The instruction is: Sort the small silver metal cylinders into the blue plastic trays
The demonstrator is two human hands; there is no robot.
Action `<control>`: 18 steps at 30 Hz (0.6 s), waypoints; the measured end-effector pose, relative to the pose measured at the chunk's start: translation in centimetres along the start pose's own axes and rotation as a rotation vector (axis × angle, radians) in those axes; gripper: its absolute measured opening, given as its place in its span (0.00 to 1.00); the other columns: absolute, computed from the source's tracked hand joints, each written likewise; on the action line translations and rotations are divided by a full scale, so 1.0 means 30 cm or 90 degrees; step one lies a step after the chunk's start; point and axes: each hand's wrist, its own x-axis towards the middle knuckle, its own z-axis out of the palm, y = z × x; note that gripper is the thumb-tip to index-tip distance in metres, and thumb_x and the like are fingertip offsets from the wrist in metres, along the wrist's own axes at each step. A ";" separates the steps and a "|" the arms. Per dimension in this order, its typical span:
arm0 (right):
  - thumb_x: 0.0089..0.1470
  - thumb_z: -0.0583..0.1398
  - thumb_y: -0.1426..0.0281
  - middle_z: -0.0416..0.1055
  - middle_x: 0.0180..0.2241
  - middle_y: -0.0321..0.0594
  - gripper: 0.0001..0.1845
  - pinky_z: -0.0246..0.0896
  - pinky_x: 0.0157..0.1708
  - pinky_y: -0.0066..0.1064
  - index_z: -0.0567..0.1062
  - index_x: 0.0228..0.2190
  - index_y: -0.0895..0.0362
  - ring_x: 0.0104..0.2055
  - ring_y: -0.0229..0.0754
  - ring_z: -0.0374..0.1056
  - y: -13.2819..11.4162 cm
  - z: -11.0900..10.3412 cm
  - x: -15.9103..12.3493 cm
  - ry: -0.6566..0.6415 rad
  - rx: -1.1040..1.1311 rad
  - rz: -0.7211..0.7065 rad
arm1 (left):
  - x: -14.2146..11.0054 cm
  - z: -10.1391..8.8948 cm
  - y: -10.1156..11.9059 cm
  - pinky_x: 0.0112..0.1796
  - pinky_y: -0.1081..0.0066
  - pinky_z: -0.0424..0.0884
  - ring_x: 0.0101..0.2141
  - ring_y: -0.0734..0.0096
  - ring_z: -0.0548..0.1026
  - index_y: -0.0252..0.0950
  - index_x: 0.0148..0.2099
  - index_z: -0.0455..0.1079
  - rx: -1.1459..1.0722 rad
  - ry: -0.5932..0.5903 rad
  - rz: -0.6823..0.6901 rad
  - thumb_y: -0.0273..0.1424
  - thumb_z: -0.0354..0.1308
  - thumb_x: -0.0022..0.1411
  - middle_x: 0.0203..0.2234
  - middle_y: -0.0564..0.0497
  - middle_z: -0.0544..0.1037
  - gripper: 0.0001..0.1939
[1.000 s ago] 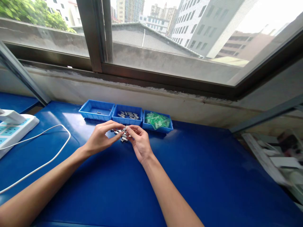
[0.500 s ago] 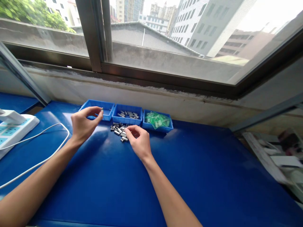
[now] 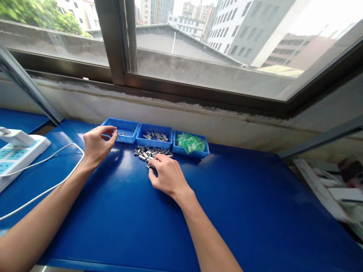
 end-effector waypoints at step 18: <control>0.54 0.61 0.74 0.78 0.33 0.40 0.06 0.63 0.36 0.31 0.77 0.35 0.54 0.32 0.42 0.73 0.009 0.012 0.005 0.014 0.073 0.011 | -0.046 0.015 0.109 0.33 0.71 0.71 0.27 0.71 0.75 0.36 0.41 0.77 0.035 -0.090 0.130 0.30 0.57 0.63 0.30 0.50 0.80 0.08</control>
